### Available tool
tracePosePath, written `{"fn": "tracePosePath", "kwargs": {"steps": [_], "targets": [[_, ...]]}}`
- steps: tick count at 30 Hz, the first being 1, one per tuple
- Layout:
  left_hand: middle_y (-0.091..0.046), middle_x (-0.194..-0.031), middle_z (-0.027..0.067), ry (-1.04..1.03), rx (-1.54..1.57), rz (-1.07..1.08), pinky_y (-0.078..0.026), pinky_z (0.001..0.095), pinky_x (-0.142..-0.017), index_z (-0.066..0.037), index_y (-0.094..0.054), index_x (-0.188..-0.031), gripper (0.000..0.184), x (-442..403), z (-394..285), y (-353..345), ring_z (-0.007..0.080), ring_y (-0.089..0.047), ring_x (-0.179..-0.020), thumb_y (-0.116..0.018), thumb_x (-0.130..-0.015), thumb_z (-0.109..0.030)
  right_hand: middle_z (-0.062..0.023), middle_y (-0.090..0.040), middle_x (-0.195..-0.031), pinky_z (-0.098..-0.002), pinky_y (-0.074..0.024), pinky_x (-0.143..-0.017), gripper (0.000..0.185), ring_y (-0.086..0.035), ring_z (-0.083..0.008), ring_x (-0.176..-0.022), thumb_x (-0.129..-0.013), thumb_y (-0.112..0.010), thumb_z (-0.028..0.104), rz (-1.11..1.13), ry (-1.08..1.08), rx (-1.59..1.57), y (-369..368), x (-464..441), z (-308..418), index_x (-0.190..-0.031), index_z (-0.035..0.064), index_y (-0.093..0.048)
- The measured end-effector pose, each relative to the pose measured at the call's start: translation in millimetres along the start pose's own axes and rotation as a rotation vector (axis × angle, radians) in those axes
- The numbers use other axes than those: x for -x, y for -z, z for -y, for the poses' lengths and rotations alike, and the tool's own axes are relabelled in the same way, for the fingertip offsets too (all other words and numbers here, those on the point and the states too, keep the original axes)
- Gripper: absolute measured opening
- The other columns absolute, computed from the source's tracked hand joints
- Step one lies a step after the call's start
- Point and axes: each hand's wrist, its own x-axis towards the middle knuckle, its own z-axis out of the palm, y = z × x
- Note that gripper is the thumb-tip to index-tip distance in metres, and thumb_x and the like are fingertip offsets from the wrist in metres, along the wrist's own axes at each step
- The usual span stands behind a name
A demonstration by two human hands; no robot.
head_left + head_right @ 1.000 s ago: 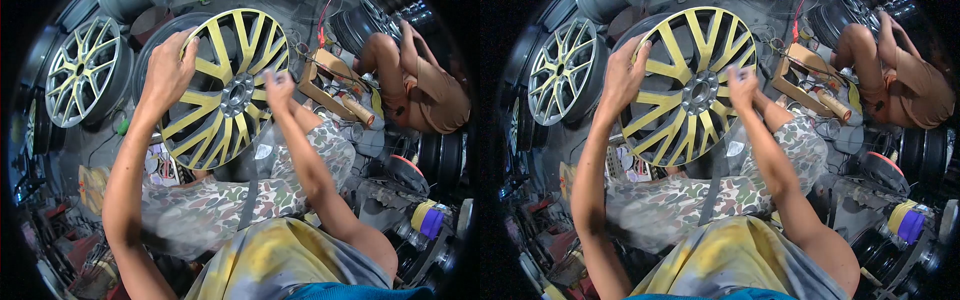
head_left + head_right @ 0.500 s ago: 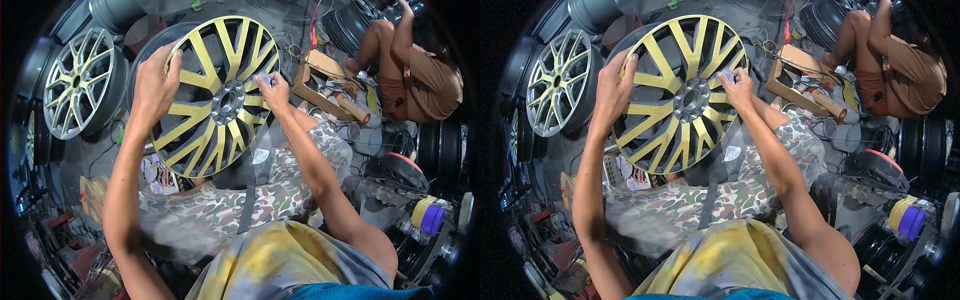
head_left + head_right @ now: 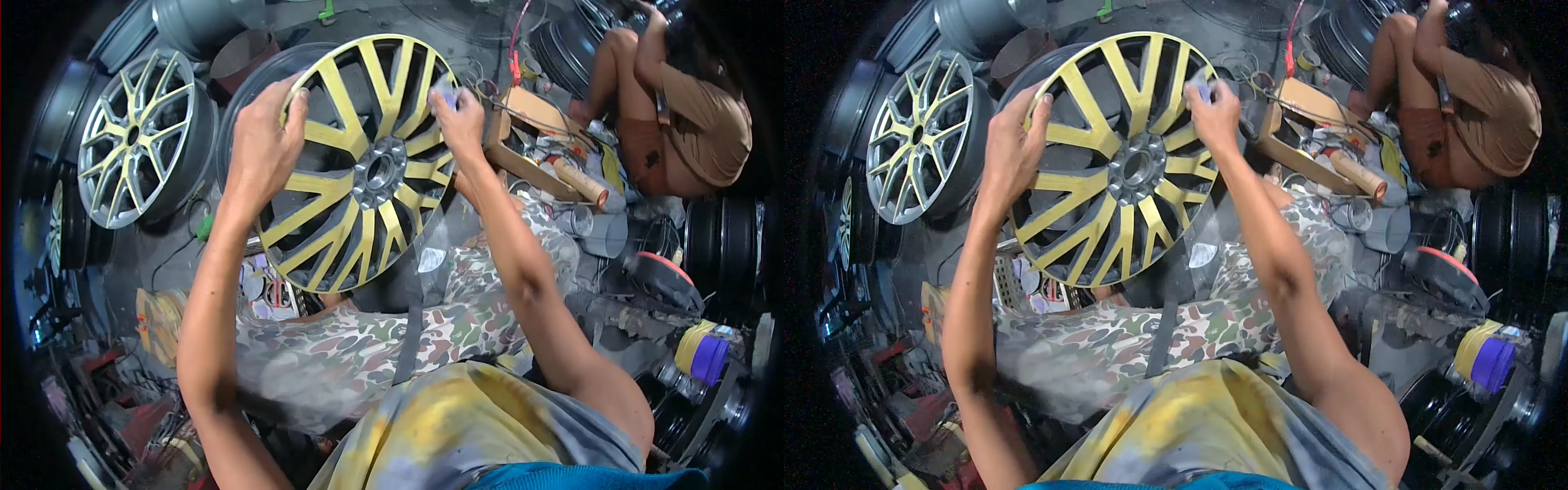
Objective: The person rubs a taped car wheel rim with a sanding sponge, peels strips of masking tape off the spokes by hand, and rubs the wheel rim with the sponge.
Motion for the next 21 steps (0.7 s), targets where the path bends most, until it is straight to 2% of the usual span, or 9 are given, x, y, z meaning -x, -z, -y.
{"fn": "tracePosePath", "kwargs": {"steps": [2,4,5,8,9,11,18,19,21], "targets": [[-0.069,-0.105,0.0261,-0.059,-0.001,-0.024,-0.052,0.0463,-0.085,0.002,-0.067,-0.122,0.029,0,4,-1,0.0469,-0.066,-0.099,-0.058,-0.102,-0.018,-0.0047,-0.064,-0.065,-0.0303,-0.0457,-0.056,0.033,-0.056,-0.009,-0.061,-0.089,-0.079,0.027,-0.06,-0.023,-0.102,2,29,21,-0.08,0.0013,-0.061],[-0.069,-0.106,0.0259,-0.035,-0.005,-0.001,-0.052,0.0463,-0.085,0.001,-0.067,-0.122,0.03,-2,5,0,0.0468,-0.066,-0.099,-0.058,-0.102,-0.018,-0.0039,-0.061,-0.064,-0.0291,-0.0439,-0.055,0.032,-0.052,-0.0079,-0.06,-0.089,-0.079,0.026,-0.018,0.166,-0.141,-9,42,26,-0.082,0.0013,-0.059],[-0.069,-0.106,0.0257,-0.019,-0.008,0.027,-0.052,0.0462,-0.085,0.001,-0.067,-0.123,0.03,-1,4,0,0.0467,-0.065,-0.099,-0.058,-0.102,-0.018,-0.0051,-0.058,-0.062,-0.0292,-0.0429,-0.054,0.032,-0.048,-0.0083,-0.058,-0.089,-0.079,0.025,-0.017,0.23,0.009,-9,44,29,-0.083,0.0004,-0.059],[-0.069,-0.107,0.0253,0.095,-0.002,0.063,-0.051,0.0466,-0.086,0.001,-0.067,-0.123,0.03,0,-3,3,0.0463,-0.065,-0.1,-0.058,-0.102,-0.018,-0.0122,-0.056,-0.06,-0.0341,-0.045,-0.054,0.03,-0.053,-0.0164,-0.054,-0.085,-0.078,0.022,-0.06,0.252,0.17,-19,46,31,-0.083,-0.0007,-0.058],[-0.069,-0.105,0.0249,-0.002,-0.007,0.014,-0.051,0.0466,-0.085,0.001,-0.067,-0.121,0.029,1,2,1,0.0459,-0.066,-0.099,-0.058,-0.102,-0.018,-0.014,-0.058,-0.061,-0.0348,-0.0459,-0.055,0.03,-0.055,-0.0186,-0.054,-0.085,-0.077,0.021,-0.031,0.25,0.145,-25,53,28,-0.082,-0.0009,-0.058],[-0.069,-0.105,0.0248,0.004,-0.01,0.016,-0.051,0.0468,-0.085,0.001,-0.067,-0.121,0.029,3,-1,1,0.0458,-0.066,-0.099,-0.058,-0.102,-0.018,-0.0184,-0.063,-0.063,-0.0371,-0.0495,-0.057,0.03,-0.064,-0.023,-0.058,-0.084,-0.076,0.022,0.092,0.128,0.201,-21,68,33,-0.08,-0.0016,-0.058],[-0.069,-0.106,0.0245,-0.045,0.003,-0.004,-0.052,0.0475,-0.086,0.002,-0.067,-0.123,0.03,-1,-1,-3,0.0452,-0.066,-0.099,-0.058,-0.101,-0.017,-0.0171,-0.066,-0.064,-0.04,-0.0514,-0.059,0.025,-0.067,-0.0292,-0.058,-0.082,-0.075,0.02,-0.087,0.21,0.253,-28,58,40,-0.078,-0.0019,-0.063],[-0.069,-0.106,0.0245,-0.046,-0.003,-0.008,-0.052,0.0475,-0.086,0.002,-0.067,-0.123,0.03,-2,-2,0,0.0452,-0.066,-0.099,-0.058,-0.101,-0.017,-0.0178,-0.066,-0.065,-0.0413,-0.0517,-0.06,0.025,-0.068,-0.0321,-0.06,-0.081,-0.075,0.02,0.016,0.108,0.209,-29,62,38,-0.078,-0.002,-0.063],[-0.069,-0.106,0.0246,-0.014,0.015,0.015,-0.051,0.0475,-0.087,0.002,-0.067,-0.123,0.03,2,-5,-1,0.0453,-0.066,-0.099,-0.058,-0.101,-0.017,-0.0184,-0.066,-0.065,-0.0413,-0.0518,-0.06,0.026,-0.069,-0.0333,-0.061,-0.079,-0.076,0.021,-0.007,0.158,0.266,-20,43,43,-0.078,-0.002,-0.063]]}}
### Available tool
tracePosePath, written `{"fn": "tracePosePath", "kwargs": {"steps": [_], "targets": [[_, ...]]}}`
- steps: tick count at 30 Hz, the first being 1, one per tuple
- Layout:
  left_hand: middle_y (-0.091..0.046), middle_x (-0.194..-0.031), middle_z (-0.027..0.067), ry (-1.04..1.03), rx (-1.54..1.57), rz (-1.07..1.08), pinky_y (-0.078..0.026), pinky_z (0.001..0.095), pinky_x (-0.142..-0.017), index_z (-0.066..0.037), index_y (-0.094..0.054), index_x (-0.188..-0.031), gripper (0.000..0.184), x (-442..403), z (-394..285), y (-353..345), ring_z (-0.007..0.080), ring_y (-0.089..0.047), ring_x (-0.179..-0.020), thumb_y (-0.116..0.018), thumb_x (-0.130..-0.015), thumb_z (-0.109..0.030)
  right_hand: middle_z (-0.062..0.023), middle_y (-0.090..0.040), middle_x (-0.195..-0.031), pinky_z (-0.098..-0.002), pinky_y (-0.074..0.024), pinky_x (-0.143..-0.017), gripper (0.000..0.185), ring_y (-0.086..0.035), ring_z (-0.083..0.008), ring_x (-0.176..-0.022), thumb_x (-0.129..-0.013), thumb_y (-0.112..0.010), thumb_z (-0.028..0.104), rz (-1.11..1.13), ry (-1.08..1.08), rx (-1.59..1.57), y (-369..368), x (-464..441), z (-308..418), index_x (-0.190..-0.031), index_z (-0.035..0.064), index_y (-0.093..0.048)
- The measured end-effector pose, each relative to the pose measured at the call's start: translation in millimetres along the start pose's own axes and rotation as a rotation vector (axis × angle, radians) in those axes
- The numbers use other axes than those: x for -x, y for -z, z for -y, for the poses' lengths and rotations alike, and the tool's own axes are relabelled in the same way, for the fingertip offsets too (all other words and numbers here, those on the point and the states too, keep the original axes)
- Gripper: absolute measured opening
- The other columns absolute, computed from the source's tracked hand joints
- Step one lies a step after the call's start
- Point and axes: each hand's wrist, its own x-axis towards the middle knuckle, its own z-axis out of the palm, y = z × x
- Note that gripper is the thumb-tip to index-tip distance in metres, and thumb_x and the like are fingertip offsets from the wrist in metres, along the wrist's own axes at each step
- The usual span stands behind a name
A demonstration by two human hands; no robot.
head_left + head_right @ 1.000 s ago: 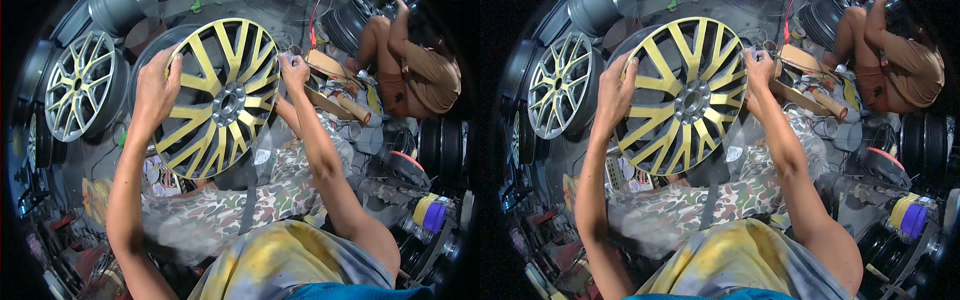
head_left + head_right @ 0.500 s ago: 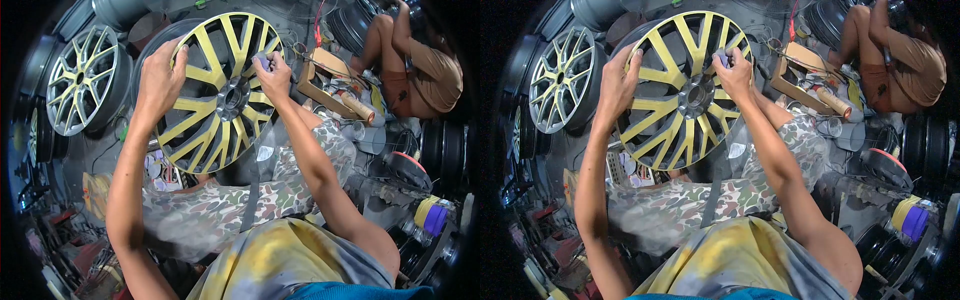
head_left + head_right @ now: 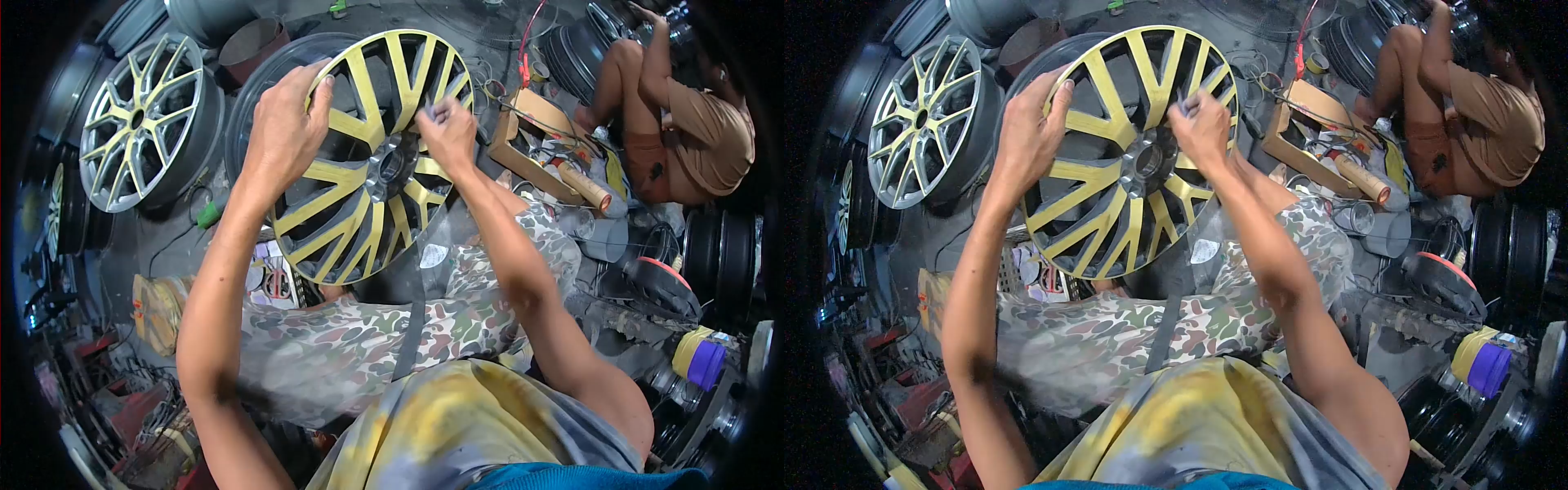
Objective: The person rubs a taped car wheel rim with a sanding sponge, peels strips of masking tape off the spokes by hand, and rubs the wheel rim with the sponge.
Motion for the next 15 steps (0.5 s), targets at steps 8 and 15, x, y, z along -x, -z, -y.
{"fn": "tracePosePath", "kwargs": {"steps": [8,15], "targets": [[-0.068,-0.102,0.0249,-0.079,-0.016,-0.027,-0.051,0.0479,-0.084,0.002,-0.067,-0.122,0.03,0,6,-3,0.0457,-0.065,-0.095,-0.058,-0.101,-0.016,-0.0191,-0.067,-0.065,-0.0419,-0.0531,-0.061,0.026,-0.07,-0.0343,-0.063,-0.077,-0.076,0.021,0.063,0.011,0.062,14,-9,9,-0.076,-0.0027,-0.065],[-0.068,-0.102,0.025,-0.06,-0.011,-0.034,-0.051,0.0485,-0.083,0.002,-0.067,-0.122,0.029,2,6,-2,0.0462,-0.065,-0.095,-0.057,-0.101,-0.016,-0.0164,-0.064,-0.064,-0.0387,-0.0488,-0.057,0.035,-0.061,-0.0253,-0.055,-0.083,-0.079,0.028,0.05,-0.057,-0.095,6,11,-8,-0.076,-0.0022,-0.063]]}}
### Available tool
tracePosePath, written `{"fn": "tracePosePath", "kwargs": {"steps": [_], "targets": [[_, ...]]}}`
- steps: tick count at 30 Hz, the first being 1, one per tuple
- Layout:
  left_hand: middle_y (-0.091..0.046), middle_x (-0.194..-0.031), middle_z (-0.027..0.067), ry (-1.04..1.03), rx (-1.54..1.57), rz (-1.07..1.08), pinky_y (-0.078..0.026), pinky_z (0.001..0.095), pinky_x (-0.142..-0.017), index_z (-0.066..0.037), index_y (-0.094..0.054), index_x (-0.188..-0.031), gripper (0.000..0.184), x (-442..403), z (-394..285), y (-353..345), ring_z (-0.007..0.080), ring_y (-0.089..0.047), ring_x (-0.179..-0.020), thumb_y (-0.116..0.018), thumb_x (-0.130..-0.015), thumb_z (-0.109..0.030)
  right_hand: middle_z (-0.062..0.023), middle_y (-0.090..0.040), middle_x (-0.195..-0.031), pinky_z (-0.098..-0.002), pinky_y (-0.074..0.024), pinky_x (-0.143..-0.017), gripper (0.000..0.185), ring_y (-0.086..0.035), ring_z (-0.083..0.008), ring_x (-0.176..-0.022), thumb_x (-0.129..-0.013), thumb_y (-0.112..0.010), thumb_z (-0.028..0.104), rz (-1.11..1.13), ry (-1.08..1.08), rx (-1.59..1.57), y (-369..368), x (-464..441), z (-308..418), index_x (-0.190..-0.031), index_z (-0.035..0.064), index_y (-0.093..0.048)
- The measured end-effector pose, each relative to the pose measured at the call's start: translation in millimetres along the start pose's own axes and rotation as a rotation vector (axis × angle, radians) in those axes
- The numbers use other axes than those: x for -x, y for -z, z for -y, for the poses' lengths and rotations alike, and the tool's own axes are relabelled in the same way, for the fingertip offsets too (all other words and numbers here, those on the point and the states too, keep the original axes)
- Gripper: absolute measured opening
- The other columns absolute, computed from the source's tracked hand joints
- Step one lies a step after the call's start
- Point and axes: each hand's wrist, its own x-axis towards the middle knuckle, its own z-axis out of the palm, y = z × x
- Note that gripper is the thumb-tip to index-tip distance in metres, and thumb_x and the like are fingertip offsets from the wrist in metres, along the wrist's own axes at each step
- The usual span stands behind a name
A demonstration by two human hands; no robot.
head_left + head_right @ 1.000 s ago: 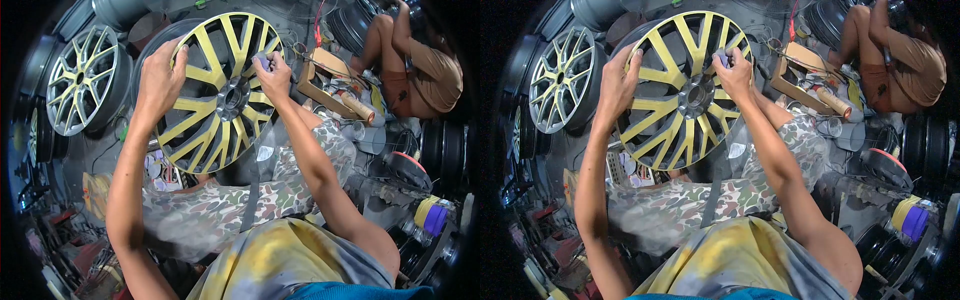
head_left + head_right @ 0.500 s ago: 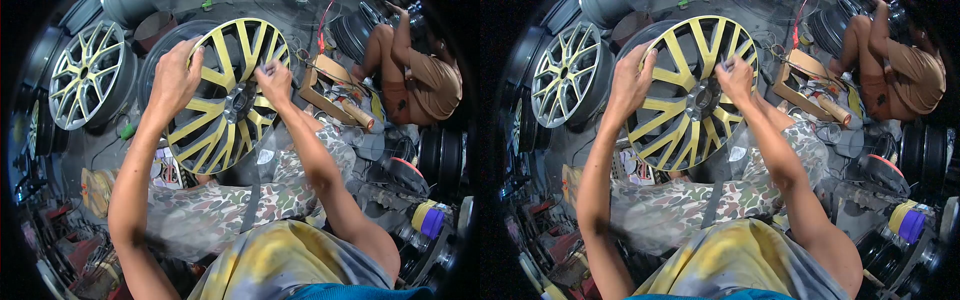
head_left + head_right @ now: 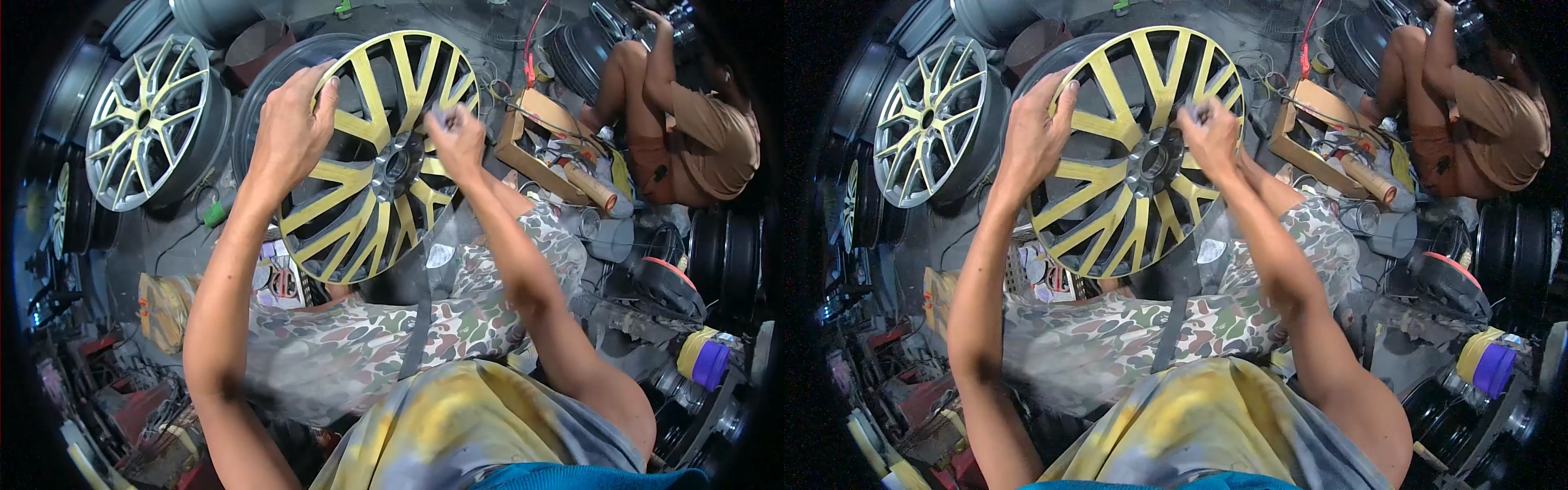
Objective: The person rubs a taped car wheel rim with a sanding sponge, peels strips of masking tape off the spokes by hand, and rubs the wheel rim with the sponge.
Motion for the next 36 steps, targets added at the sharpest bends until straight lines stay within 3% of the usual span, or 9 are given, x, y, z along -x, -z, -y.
{"fn": "tracePosePath", "kwargs": {"steps": [2,8,16,20,26,27,30,34,36], "targets": [[-0.068,-0.103,0.0248,0.014,-0.016,0.028,-0.051,0.0485,-0.083,0.002,-0.067,-0.122,0.029,0,-2,-1,0.0461,-0.065,-0.095,-0.057,-0.101,-0.016,-0.017,-0.066,-0.066,-0.0393,-0.0495,-0.06,0.036,-0.063,-0.0252,-0.058,-0.084,-0.079,0.03,-0.177,0.205,0.065,3,-36,-1,-0.078,-0.0026,-0.064],[-0.069,-0.103,0.0246,0.029,0.02,0.025,-0.051,0.0482,-0.084,0.002,-0.067,-0.122,0.029,-6,-4,-1,0.0457,-0.066,-0.095,-0.057,-0.101,-0.016,-0.0197,-0.071,-0.072,-0.0411,-0.0521,-0.066,0.039,-0.069,-0.0294,-0.065,-0.085,-0.079,0.034,-0.391,0.11,0.071,-14,-57,1,-0.086,-0.004,-0.07],[-0.069,-0.104,0.0242,0.05,-0.01,0.043,-0.051,0.0488,-0.085,0.001,-0.067,-0.122,0.029,-8,-4,-4,0.0451,-0.066,-0.097,-0.058,-0.101,-0.016,-0.022,-0.07,-0.073,-0.0429,-0.0507,-0.066,0.037,-0.067,-0.0342,-0.065,-0.085,-0.078,0.033,-0.38,0.134,0.012,-11,-79,4,-0.085,-0.0034,-0.071],[-0.069,-0.104,0.0238,0.009,0.016,0.017,-0.052,0.0492,-0.085,0.002,-0.067,-0.122,0.03,-7,-5,-3,0.0452,-0.066,-0.097,-0.058,-0.1,-0.016,-0.0233,-0.07,-0.074,-0.0417,-0.0503,-0.065,0.039,-0.067,-0.029,-0.064,-0.084,-0.079,0.034,-0.333,0.095,-0.133,-7,-62,-1,-0.086,-0.0039,-0.072],[-0.07,-0.104,0.0244,-0.011,-0.001,0.015,-0.052,0.0497,-0.085,0.002,-0.068,-0.121,0.03,-10,-5,-6,0.045,-0.067,-0.096,-0.058,-0.1,-0.017,-0.0223,-0.068,-0.069,-0.0414,-0.0495,-0.064,0.039,-0.066,-0.0278,-0.062,-0.081,-0.079,0.034,-0.388,0.121,0.07,-7,-78,-17,-0.081,-0.0043,-0.071],[-0.07,-0.104,0.0245,-0.014,0.005,0.002,-0.052,0.0496,-0.085,0.002,-0.068,-0.121,0.03,-10,-7,-5,0.0449,-0.067,-0.096,-0.058,-0.099,-0.017,-0.0221,-0.069,-0.07,-0.041,-0.0493,-0.063,0.039,-0.066,-0.0264,-0.062,-0.08,-0.08,0.034,-0.299,0.021,-0.006,0,-64,-6,-0.08,-0.0042,-0.07],[-0.069,-0.105,0.0246,-0.004,0.003,0.032,-0.052,0.0495,-0.086,0.002,-0.068,-0.121,0.03,-12,-4,-3,0.0449,-0.066,-0.097,-0.058,-0.099,-0.017,-0.0214,-0.069,-0.071,-0.0401,-0.0492,-0.063,0.04,-0.064,-0.0233,-0.062,-0.079,-0.08,0.035,-0.265,0.089,0.04,8,-84,-4,-0.082,-0.0044,-0.071],[-0.069,-0.105,0.0248,0.0,0.005,0.018,-0.052,0.0499,-0.086,0.002,-0.068,-0.12,0.031,-10,-2,-5,0.0452,-0.066,-0.098,-0.058,-0.099,-0.017,-0.015,-0.068,-0.069,-0.0379,-0.0496,-0.065,0.04,-0.063,-0.0166,-0.066,-0.078,-0.083,0.035,-0.28,0.002,0.019,1,-88,-3,-0.084,-0.0038,-0.073],[-0.069,-0.104,0.0247,-0.005,-0.007,0.004,-0.052,0.0501,-0.087,0.002,-0.068,-0.12,0.031,-11,0,0,0.0453,-0.066,-0.097,-0.058,-0.099,-0.018,-0.0095,-0.07,-0.07,-0.0349,-0.0498,-0.065,0.036,-0.061,-0.0119,-0.066,-0.078,-0.082,0.031,-0.201,-0.042,-0.216,1,-75,-7,-0.083,-0.0041,-0.075]]}}
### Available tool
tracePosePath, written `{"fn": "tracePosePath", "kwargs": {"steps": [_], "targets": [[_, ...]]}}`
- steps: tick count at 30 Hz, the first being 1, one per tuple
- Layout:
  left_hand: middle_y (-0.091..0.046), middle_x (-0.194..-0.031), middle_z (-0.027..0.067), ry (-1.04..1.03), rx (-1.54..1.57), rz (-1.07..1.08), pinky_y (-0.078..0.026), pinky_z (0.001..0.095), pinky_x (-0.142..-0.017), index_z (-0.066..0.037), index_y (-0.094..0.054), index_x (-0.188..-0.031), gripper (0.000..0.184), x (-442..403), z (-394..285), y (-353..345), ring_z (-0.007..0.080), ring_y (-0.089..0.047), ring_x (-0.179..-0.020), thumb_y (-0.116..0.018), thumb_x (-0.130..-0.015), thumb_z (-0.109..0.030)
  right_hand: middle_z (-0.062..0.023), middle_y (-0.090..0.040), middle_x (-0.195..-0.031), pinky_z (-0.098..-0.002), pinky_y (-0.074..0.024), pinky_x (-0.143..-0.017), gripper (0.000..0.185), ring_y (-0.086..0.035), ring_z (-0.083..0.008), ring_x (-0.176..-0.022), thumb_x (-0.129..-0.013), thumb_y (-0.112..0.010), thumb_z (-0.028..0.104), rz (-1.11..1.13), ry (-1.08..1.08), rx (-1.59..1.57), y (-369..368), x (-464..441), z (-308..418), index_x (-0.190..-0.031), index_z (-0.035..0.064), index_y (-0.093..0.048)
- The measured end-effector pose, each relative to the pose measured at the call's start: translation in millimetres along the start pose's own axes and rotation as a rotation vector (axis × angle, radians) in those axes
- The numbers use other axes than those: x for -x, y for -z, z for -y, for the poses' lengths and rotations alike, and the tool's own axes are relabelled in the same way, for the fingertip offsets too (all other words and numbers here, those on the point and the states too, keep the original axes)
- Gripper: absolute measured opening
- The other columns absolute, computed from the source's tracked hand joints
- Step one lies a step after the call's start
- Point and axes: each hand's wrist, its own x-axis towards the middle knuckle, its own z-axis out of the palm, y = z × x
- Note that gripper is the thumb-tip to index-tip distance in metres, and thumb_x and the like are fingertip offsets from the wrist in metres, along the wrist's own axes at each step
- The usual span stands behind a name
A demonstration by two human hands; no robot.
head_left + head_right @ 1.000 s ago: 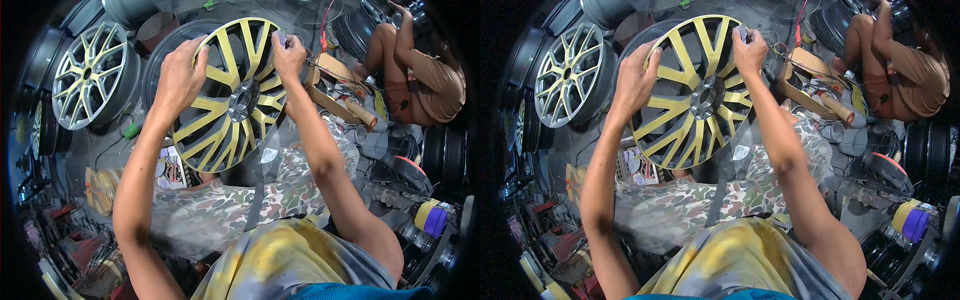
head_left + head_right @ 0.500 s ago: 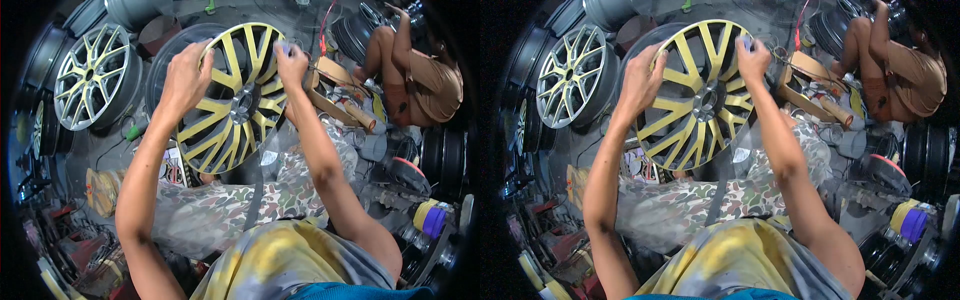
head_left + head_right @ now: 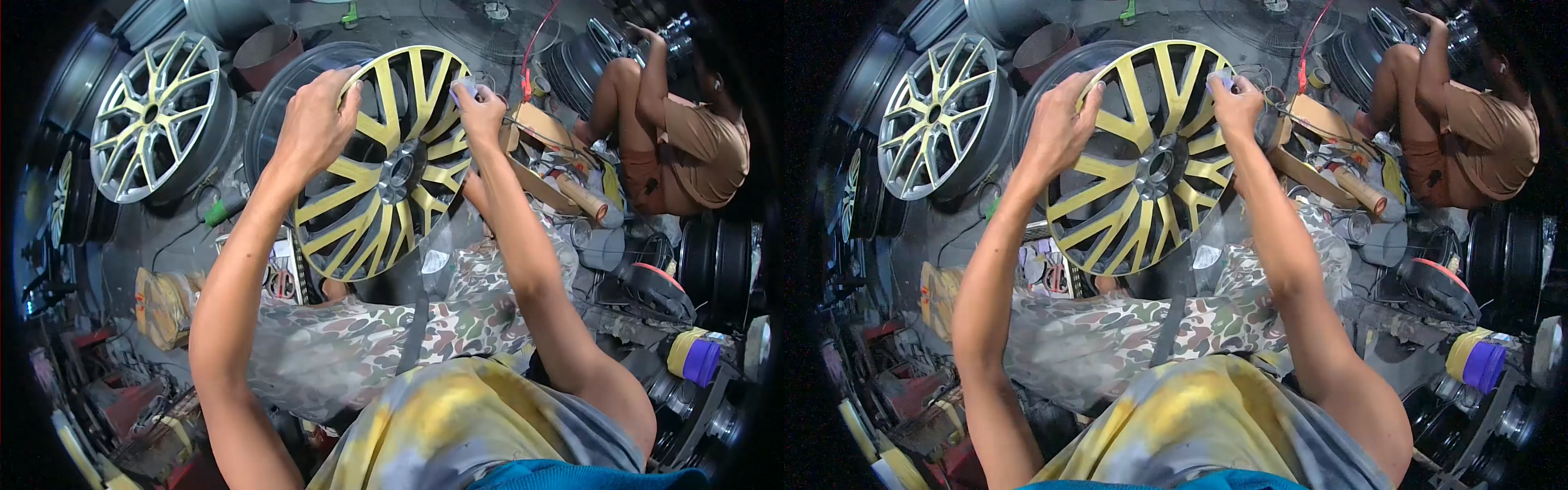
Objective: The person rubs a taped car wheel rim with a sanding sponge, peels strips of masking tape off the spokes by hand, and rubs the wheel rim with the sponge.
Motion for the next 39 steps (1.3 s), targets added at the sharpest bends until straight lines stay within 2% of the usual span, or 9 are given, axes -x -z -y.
{"fn": "tracePosePath", "kwargs": {"steps": [8,13,19,23,24,28,30,34,39], "targets": [[-0.07,-0.106,0.0241,-0.028,-0.016,-0.011,-0.051,0.0501,-0.087,0.001,-0.068,-0.121,0.031,2,11,-3,0.045,-0.066,-0.1,-0.057,-0.1,-0.02,-0.0066,-0.068,-0.065,-0.035,-0.0473,-0.059,0.041,-0.057,-0.0103,-0.063,-0.079,-0.08,0.035,0.036,0.049,0.168,1,-1,-6,-0.079,-0.0049,-0.071],[-0.07,-0.109,0.0241,0.003,0.005,0.029,-0.051,0.0489,-0.088,0.0,-0.068,-0.122,0.031,6,11,2,0.0455,-0.065,-0.101,-0.058,-0.1,-0.02,-0.0149,-0.066,-0.066,-0.0372,-0.0492,-0.06,0.041,-0.062,-0.0208,-0.058,-0.078,-0.081,0.04,0.245,0.24,0.272,18,2,2,-0.087,0.0009,-0.074],[-0.069,-0.111,0.0247,0.0,-0.008,0.005,-0.051,0.0495,-0.09,0.001,-0.068,-0.122,0.032,3,17,0,0.0455,-0.065,-0.104,-0.057,-0.1,-0.02,-0.019,-0.065,-0.068,-0.0421,-0.0486,-0.061,0.043,-0.063,-0.0321,-0.061,-0.079,-0.081,0.04,0.073,0.263,0.306,2,-6,-6,-0.078,-0.0003,-0.066],[-0.069,-0.112,0.025,0.011,-0.009,0.012,-0.051,0.0492,-0.09,0.001,-0.068,-0.121,0.031,3,15,3,0.0457,-0.064,-0.105,-0.057,-0.1,-0.02,-0.0093,-0.065,-0.065,-0.0325,-0.0451,-0.057,0.036,-0.055,-0.0116,-0.06,-0.083,-0.082,0.034,0.22,0.185,0.323,20,46,1,-0.086,-0.0006,-0.072],[-0.069,-0.111,0.025,0.022,-0.001,0.03,-0.051,0.0493,-0.09,0.001,-0.068,-0.121,0.031,1,14,4,0.0458,-0.064,-0.104,-0.057,-0.1,-0.02,-0.0149,-0.066,-0.064,-0.0385,-0.0504,-0.062,0.038,-0.065,-0.026,-0.06,-0.081,-0.082,0.039,0.165,0.268,0.276,15,35,2,-0.084,0.0023,-0.071],[-0.069,-0.111,0.0251,0.025,0.009,0.025,-0.051,0.0498,-0.089,0.001,-0.068,-0.122,0.032,1,13,2,0.0463,-0.064,-0.103,-0.056,-0.1,-0.019,-0.0203,-0.07,-0.073,-0.0428,-0.0514,-0.065,0.037,-0.068,-0.0371,-0.067,-0.082,-0.08,0.038,0.102,0.236,0.357,3,-5,18,-0.089,0.0027,-0.073],[-0.069,-0.11,0.0257,0.013,0.004,0.023,-0.051,0.0478,-0.089,0.001,-0.067,-0.123,0.032,0,11,4,0.0451,-0.066,-0.103,-0.057,-0.101,-0.02,-0.0201,-0.07,-0.074,-0.0426,-0.0517,-0.066,0.038,-0.068,-0.0366,-0.067,-0.082,-0.08,0.038,0.04,0.312,0.346,3,8,10,-0.088,0.0014,-0.072],[-0.07,-0.109,0.0269,-0.001,-0.016,0.022,-0.052,0.0441,-0.088,0.002,-0.066,-0.125,0.033,0,13,5,0.0436,-0.068,-0.104,-0.057,-0.103,-0.022,-0.013,-0.068,-0.068,-0.0345,-0.0496,-0.061,0.034,-0.063,-0.0152,-0.063,-0.083,-0.081,0.03,0.267,0.173,0.314,35,61,3,-0.083,-0.0015,-0.069],[-0.069,-0.107,0.0239,0.009,-0.01,0.022,-0.051,0.0495,-0.086,0.001,-0.067,-0.124,0.032,1,15,2,0.0455,-0.065,-0.101,-0.057,-0.101,-0.02,-0.0036,-0.062,-0.065,-0.0295,-0.0444,-0.057,0.033,-0.052,-0.0078,-0.062,-0.086,-0.081,0.029,0.118,0.138,0.082,34,16,23,-0.084,-0.0027,-0.071]]}}
